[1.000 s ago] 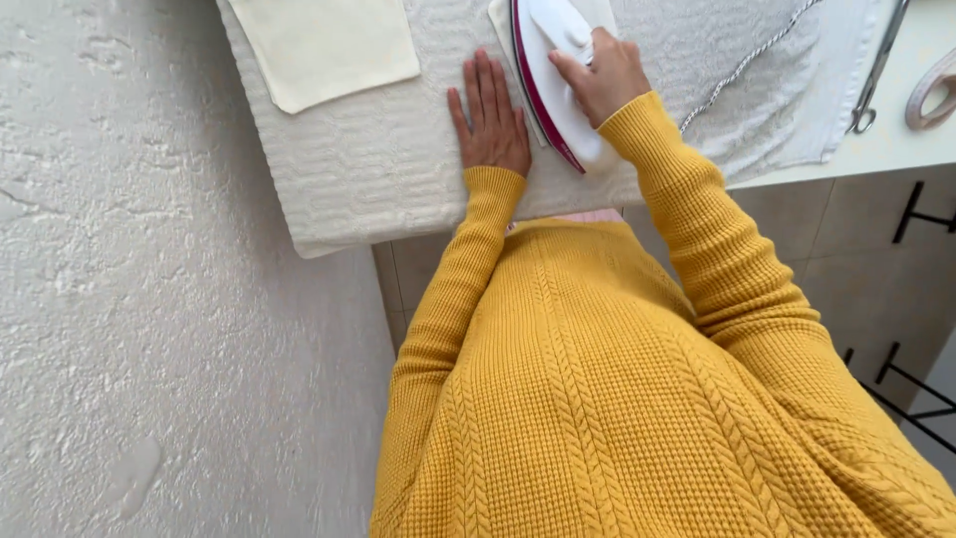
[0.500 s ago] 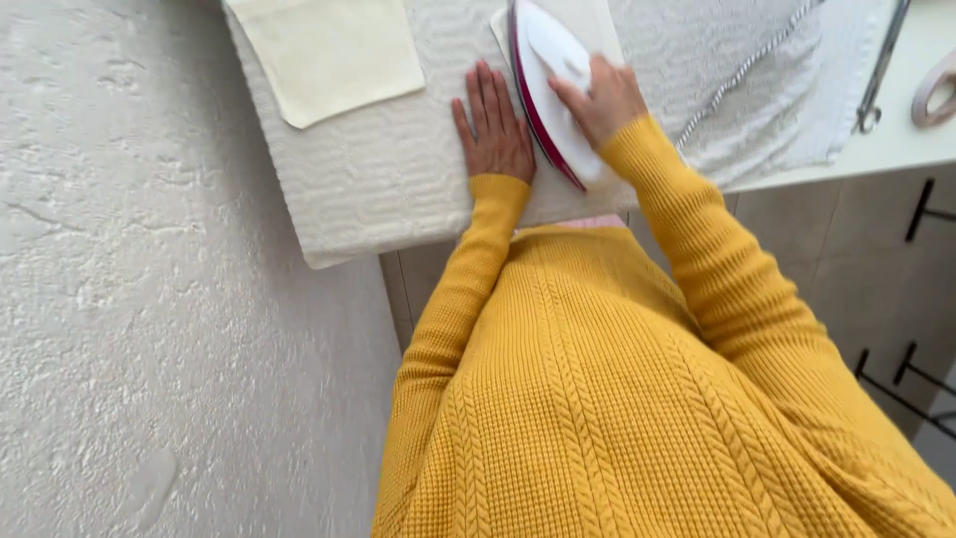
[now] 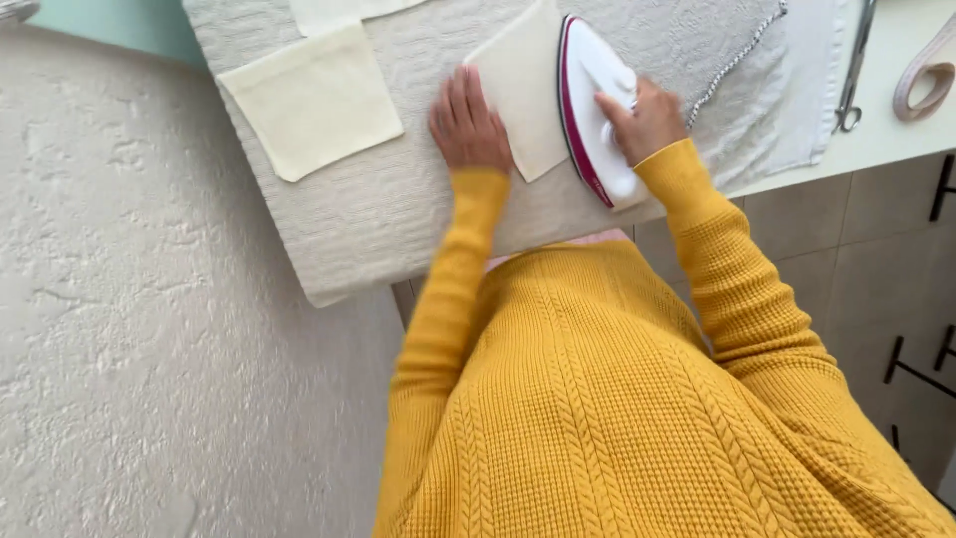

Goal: Ironing small rectangular pieces of white fabric on a padded surface.

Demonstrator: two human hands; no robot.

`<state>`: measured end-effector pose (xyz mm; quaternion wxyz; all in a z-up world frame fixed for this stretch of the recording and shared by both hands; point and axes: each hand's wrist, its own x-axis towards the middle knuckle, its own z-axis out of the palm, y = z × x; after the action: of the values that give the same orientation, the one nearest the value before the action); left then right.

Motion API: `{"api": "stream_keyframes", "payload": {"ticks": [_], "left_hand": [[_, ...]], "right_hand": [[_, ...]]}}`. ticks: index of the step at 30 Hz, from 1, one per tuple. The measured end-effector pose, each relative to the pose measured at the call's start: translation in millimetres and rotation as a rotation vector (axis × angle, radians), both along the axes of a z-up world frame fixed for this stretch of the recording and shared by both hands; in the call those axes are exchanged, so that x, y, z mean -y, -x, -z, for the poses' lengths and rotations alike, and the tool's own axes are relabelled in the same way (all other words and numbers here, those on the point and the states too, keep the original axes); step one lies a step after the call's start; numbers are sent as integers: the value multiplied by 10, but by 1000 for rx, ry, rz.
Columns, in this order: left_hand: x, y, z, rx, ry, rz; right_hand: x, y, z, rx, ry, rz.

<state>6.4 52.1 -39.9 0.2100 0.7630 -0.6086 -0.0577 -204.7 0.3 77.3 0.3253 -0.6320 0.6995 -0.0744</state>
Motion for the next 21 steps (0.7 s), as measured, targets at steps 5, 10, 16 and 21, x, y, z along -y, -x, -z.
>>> {"api": "stream_keyframes", "payload": {"ticks": [5,10,16,21], "left_hand": [[920,-74,103,-115,91,185],[1202,102,-231,-129,-212,217],[1250,26,-304,-114,-202,284],[1177,-346,-736,-826,-70,571]], "right_hand": [[178,425,-20,-41,-25,54],[526,838,-83,-144,-117,128],[615,521,32,-32,560,-223],[635,146,482,295,10,-391]]}}
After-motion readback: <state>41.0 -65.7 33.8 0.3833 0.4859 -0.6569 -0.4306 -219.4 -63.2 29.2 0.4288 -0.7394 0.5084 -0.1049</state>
